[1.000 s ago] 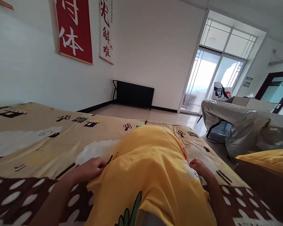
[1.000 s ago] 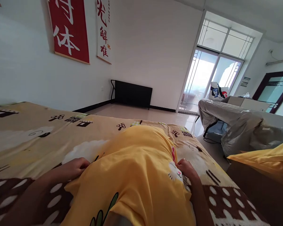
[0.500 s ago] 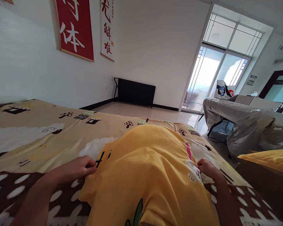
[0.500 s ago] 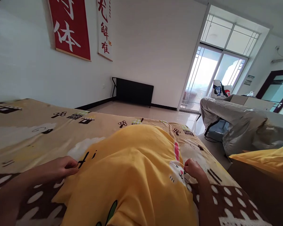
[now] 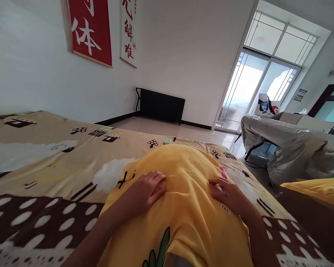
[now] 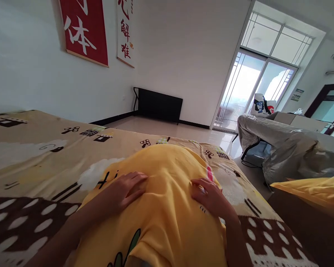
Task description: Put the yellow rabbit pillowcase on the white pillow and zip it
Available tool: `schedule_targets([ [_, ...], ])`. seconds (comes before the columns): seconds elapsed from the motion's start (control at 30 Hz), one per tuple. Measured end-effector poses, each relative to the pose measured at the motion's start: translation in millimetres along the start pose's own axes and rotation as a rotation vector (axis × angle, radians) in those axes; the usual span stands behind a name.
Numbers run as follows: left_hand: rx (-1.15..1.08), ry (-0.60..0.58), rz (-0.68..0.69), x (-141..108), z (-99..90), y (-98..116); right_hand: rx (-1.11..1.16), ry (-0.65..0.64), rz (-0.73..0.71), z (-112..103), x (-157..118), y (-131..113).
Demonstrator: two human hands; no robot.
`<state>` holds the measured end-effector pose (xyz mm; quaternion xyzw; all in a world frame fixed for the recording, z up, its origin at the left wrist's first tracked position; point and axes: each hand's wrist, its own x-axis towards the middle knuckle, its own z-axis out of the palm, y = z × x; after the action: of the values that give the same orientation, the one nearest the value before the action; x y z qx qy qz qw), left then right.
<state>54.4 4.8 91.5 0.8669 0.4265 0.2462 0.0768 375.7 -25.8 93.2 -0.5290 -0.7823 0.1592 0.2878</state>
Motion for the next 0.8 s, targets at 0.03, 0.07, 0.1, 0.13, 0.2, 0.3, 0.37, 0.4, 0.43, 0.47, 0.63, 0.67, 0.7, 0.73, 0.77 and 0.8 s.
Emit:
schedule_targets([
  [0.03, -0.026, -0.001, 0.006, 2, 3.3, -3, 0.010, -0.027, -0.001, 3, 2, 0],
  [0.07, -0.055, 0.006, 0.009, 3, 5.2, -6, 0.021, -0.041, 0.004, 6, 4, 1],
  [0.1, -0.083, 0.016, 0.012, 4, 6.0, -8, 0.029, -0.048, 0.013, 8, 5, 2],
  [0.13, -0.106, 0.023, 0.015, 4, 5.9, -9, 0.034, -0.053, 0.021, 9, 5, 3],
  [0.2, -0.121, 0.046, 0.015, 4, 4.7, -9, 0.033, -0.055, 0.016, 10, 5, 4],
  [0.3, -0.113, 0.115, 0.004, 3, 3.0, -5, 0.006, -0.030, -0.012, 8, 4, 6],
  [0.37, -0.111, 0.175, 0.004, 2, 2.3, -2, -0.019, -0.006, -0.030, 7, 3, 6],
  [0.4, -0.110, 0.201, 0.012, 2, 2.0, -2, -0.032, 0.005, -0.047, 6, 3, 7],
  [0.43, -0.111, 0.227, 0.020, 1, 1.6, -1, -0.045, 0.019, -0.070, 6, 3, 7],
  [0.47, -0.117, 0.255, 0.026, 1, 1.3, -2, -0.054, 0.043, -0.100, 6, 4, 8],
  [0.63, -0.219, 0.362, 0.010, -2, -0.5, -2, -0.026, 0.210, -0.189, 8, 3, 7],
  [0.67, -0.231, 0.364, -0.003, -2, -0.7, -1, -0.008, 0.227, -0.159, 9, 2, 6],
  [0.7, -0.238, 0.362, -0.017, -2, -0.5, -1, 0.006, 0.243, -0.114, 10, 2, 5],
  [0.73, -0.241, 0.361, -0.029, -2, -0.1, 0, 0.014, 0.265, -0.063, 12, 2, 4],
  [0.77, -0.240, 0.361, -0.035, -2, 0.6, 1, 0.016, 0.293, -0.018, 14, 2, 4],
  [0.8, -0.240, 0.360, -0.035, -2, 1.9, 2, 0.014, 0.324, 0.015, 16, 3, 4],
])
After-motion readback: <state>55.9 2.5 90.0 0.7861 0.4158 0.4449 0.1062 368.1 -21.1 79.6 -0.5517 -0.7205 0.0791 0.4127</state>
